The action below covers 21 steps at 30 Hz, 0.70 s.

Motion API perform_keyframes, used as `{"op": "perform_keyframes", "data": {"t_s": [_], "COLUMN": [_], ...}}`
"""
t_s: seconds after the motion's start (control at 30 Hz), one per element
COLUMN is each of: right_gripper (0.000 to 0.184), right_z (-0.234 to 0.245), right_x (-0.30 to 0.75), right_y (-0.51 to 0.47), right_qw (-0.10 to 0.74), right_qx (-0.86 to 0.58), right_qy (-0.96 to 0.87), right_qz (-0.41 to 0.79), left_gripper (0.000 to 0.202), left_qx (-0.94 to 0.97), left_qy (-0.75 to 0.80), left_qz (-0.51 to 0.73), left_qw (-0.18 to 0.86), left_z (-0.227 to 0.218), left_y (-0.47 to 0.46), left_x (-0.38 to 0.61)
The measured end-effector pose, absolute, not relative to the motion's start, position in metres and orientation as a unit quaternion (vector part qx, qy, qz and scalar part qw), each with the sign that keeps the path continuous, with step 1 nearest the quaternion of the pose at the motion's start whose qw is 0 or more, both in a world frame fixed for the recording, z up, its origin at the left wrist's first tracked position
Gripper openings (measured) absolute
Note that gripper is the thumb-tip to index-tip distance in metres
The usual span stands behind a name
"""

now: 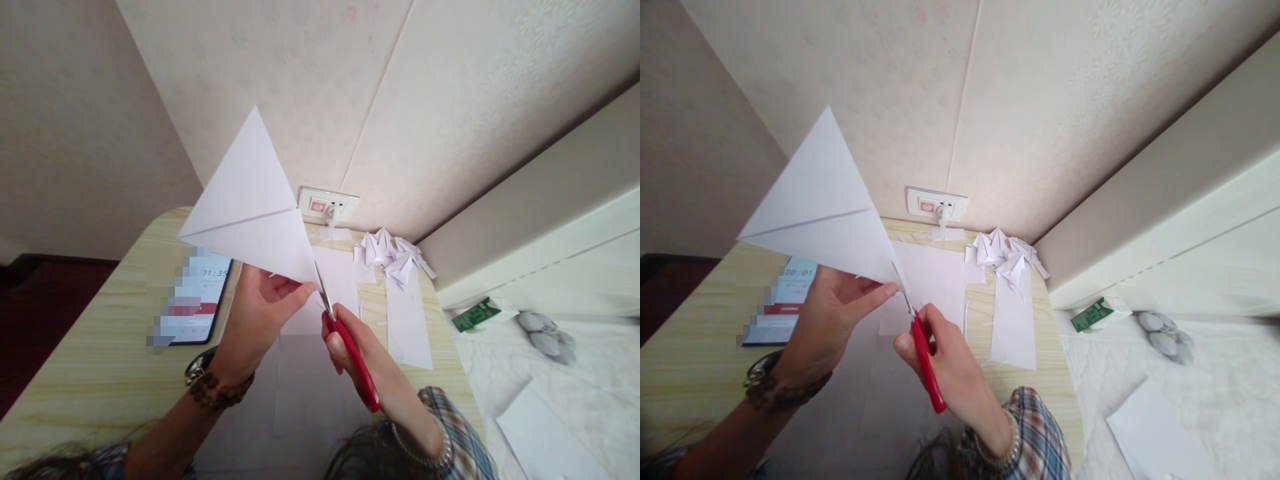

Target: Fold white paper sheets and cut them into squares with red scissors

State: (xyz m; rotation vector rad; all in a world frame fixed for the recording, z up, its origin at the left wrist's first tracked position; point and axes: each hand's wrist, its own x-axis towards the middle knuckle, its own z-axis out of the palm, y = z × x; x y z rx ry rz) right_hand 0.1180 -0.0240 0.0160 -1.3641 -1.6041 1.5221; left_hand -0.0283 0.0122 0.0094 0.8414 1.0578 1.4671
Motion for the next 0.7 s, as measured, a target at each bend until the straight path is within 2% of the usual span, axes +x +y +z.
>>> {"op": "perform_keyframes", "data": {"t_s": [0.13,0.4,0.7], "right_gripper": [0.050,0.047,0.051], "right_z": [0.013,0.009,0.004], "right_x": [0.119,0.124,0.122], "right_y": [-0.024,-0.025,-0.026], "right_qw": [0.276,0.278,0.284], "right_qx": [-0.485,-0.458,-0.484], "right_qy": [-0.590,-0.559,-0.576], "right_qz": [0.583,0.632,0.594], "left_gripper": [0.038,0.037,0.035], "left_qx": [0.354,0.351,0.353], "left_qy": [0.459,0.439,0.445], "left_qz": [0.600,0.607,0.593], "left_qw": [0.551,0.562,0.570], "left_z": [0.010,0.010,0.012], "left_y": [0.012,0.014,0.014], "left_x": [-0.030,-0.031,-0.031]}}
